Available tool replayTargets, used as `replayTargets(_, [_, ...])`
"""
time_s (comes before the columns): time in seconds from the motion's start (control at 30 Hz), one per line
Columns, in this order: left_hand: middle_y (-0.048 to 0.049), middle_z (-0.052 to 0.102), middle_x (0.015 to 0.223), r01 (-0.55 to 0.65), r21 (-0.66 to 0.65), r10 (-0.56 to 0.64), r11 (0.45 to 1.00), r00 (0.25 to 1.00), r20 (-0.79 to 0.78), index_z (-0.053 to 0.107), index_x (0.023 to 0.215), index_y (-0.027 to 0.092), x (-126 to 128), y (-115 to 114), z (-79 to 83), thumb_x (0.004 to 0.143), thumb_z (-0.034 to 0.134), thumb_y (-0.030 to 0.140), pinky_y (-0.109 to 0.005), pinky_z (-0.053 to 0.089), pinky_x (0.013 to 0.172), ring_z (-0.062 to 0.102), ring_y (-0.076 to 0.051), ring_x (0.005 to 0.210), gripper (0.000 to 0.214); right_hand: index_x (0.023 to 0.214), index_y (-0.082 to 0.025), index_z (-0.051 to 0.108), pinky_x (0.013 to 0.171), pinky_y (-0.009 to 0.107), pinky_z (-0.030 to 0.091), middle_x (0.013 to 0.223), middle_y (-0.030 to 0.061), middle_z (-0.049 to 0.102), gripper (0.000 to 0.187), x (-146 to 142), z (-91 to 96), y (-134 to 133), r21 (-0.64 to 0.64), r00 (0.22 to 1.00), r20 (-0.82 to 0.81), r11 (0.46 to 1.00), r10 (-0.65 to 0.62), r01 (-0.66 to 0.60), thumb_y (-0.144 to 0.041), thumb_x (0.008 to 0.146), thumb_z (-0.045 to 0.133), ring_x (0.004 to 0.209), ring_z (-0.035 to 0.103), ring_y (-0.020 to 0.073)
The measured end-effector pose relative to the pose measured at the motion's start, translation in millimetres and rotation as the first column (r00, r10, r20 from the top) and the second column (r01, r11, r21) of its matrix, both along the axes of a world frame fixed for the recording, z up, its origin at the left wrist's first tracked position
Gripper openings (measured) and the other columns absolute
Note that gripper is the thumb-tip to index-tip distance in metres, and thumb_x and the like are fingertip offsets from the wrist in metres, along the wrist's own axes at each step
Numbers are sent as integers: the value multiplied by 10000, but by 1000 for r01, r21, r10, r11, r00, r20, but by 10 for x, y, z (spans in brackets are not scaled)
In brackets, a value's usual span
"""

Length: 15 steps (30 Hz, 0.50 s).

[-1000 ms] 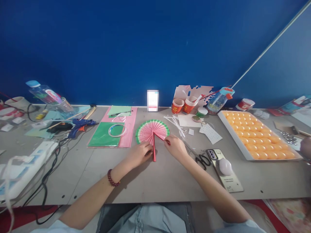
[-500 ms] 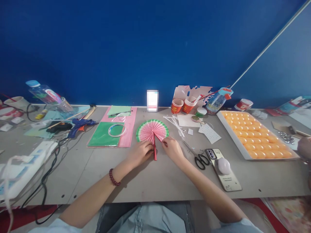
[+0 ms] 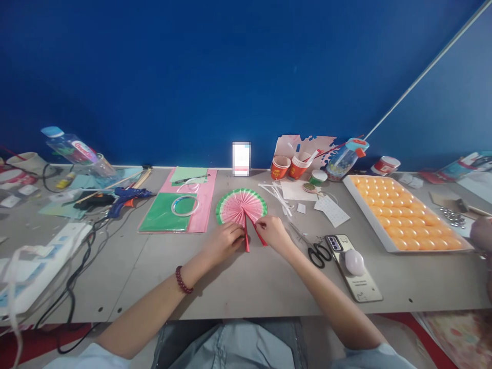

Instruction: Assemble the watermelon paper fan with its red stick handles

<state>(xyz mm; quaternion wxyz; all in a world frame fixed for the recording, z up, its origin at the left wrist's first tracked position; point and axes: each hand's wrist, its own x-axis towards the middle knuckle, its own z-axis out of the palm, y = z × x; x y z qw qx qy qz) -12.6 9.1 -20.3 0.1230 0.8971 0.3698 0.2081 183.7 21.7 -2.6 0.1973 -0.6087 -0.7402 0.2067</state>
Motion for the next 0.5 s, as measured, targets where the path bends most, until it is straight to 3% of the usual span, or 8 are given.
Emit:
replayTargets(0.23, [-59,653,937,1,-8,-1,1000,1000,-6,614,902,171,13,3,13,875,528,155,-333,472,818,583,-201,913,91,482,-167,521,504,244,224,499,-18,490,259,-28,64,-25,-11,999,21,1000,25,-25,-162,725,435,496,331,96])
replayTargets(0.37, [-60,658,929,-6,4,6,1000,1000,-7,616,911,164,23,7,5,869,545,161,-332,475,814,583,-201,909,83,485,-167,546,515,241,245,509,-14,533,270,-23,52,-26,-19,1000,9,1000,24,-24,-160,736,446,510,389,100])
replayTargets(0.5, [-65,653,923,-9,7,9,1000,1000,4,615,920,157,31,3,-6,865,545,154,-331,478,812,582,-196,909,89,648,-177,674,570,217,333,664,10,663,183,-38,35,-29,-55,998,-54,998,-22,19,-216,750,527,604,533,121])
